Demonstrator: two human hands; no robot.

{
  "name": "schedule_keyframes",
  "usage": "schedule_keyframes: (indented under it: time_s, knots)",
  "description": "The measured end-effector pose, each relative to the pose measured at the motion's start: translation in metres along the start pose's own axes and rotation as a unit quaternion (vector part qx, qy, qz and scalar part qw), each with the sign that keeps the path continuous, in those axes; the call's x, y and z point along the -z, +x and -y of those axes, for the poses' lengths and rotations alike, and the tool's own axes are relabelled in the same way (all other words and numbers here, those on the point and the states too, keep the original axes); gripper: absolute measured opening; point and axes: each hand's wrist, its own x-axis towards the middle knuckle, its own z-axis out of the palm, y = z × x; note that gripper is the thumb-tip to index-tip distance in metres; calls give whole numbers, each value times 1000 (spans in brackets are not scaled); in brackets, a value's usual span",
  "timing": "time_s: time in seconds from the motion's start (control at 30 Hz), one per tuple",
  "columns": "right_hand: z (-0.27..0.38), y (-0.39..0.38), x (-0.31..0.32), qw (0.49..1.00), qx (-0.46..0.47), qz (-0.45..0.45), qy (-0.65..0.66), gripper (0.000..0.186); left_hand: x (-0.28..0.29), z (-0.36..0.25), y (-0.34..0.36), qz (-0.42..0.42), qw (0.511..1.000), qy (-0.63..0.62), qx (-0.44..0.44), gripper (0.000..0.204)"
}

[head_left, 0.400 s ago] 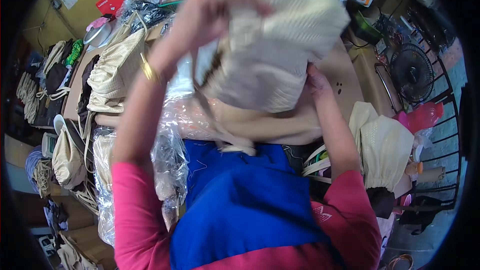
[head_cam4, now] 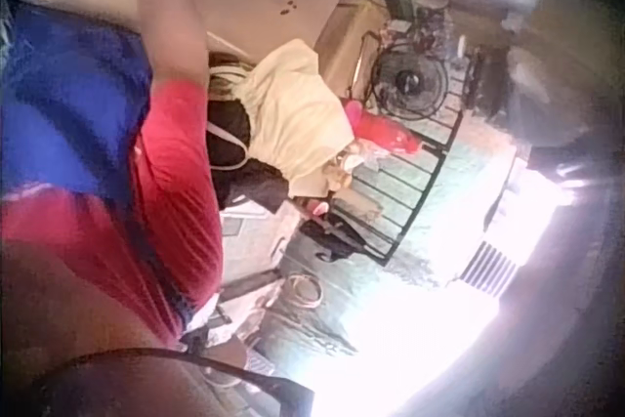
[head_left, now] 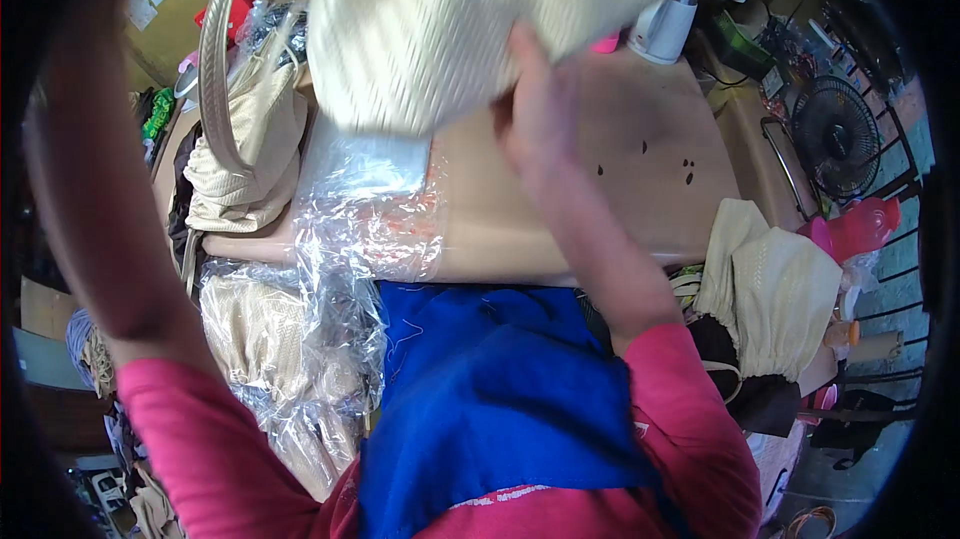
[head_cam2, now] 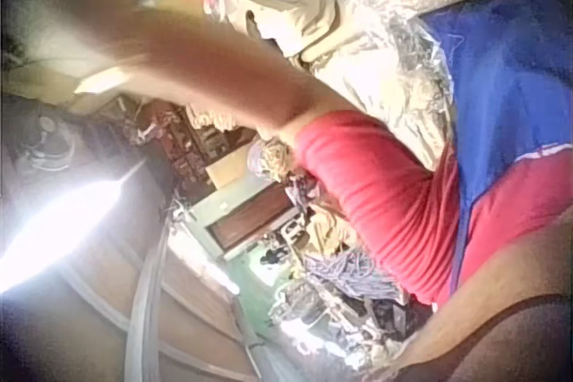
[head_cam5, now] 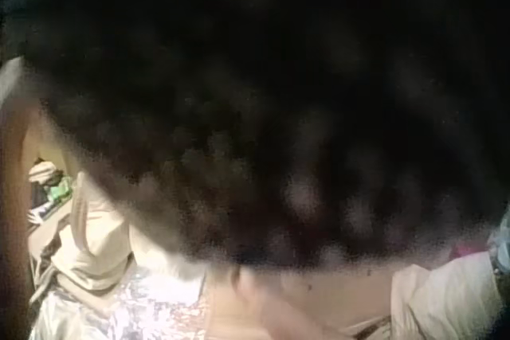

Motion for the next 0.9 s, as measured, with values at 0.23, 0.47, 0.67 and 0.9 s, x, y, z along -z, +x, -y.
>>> schedule_keyframes:
  time_s: [0.23, 0.47, 0.67, 0.9]
  knots:
    - [-19, -83, 210, 846, -272, 200, -413, 21, -122, -148, -228, 354, 866, -210, 286, 111]
    - [9, -16, 190, 696, 236, 158, -660, 44, -144, -165, -268, 79, 902, -201, 374, 70]
    - [-25, 65, 201, 767, 114, 232, -587, 14, -161, -131, -270, 96, 852, -246, 453, 26]
    - [-50, 93, 250, 822, -48, 180, -539, 13, -201, -107, -285, 15, 573, -500, 649, 18]
